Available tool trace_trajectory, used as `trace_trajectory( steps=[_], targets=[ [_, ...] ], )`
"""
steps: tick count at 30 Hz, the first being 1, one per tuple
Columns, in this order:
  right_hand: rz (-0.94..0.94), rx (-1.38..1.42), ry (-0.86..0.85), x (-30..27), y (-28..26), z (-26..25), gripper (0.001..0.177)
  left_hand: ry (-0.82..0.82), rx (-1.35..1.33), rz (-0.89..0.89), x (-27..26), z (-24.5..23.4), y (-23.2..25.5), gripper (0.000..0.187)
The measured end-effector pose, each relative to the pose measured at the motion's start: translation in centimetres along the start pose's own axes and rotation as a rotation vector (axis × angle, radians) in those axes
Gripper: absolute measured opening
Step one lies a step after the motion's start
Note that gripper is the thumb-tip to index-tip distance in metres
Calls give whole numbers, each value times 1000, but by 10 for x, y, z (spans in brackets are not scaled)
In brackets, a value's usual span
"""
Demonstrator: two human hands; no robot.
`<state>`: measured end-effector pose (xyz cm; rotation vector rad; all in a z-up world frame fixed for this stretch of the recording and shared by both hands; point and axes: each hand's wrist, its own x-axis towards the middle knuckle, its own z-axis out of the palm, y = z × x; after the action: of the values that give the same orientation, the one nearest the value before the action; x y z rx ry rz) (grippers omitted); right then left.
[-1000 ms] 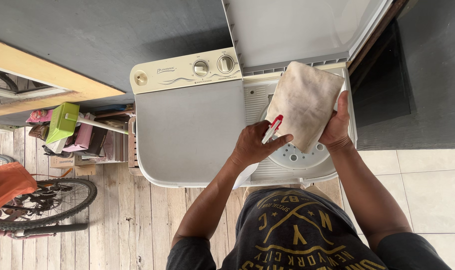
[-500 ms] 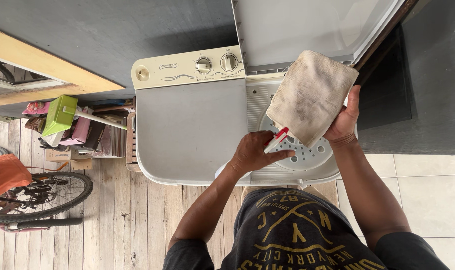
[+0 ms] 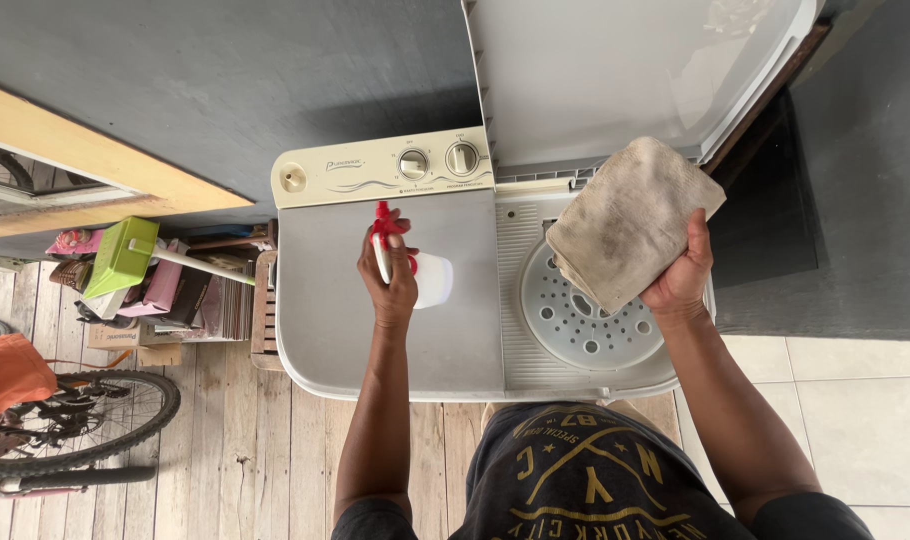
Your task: The person cleans the exterior and the inside of the lid of a twin-tub washing machine using a cloth and a spray bottle.
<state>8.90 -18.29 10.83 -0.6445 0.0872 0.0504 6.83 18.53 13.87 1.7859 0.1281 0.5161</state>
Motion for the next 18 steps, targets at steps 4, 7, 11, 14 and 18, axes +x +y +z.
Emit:
trace_trajectory(
  steps=[4, 7, 11, 14, 18],
  targets=[
    [-64, -76, -3, 4, 1, 11, 88, 67, 47, 81, 13, -9, -15, 56],
    [-130, -121, -18, 8, 1, 19, 94, 48, 77, 57, 18, -12, -31, 59],
    [-211, -138, -20, 13, 2, 22, 94, 40, 42, 47, 21, -16, -43, 56],
    [-285, -164, -16, 19, 5, 17, 89, 25, 113, 46, 24, -19, -39, 56],
    [-353, -169, 32, 29, 12, 3, 83, 17, 36, 243, 22, -20, -21, 74]
  ],
)
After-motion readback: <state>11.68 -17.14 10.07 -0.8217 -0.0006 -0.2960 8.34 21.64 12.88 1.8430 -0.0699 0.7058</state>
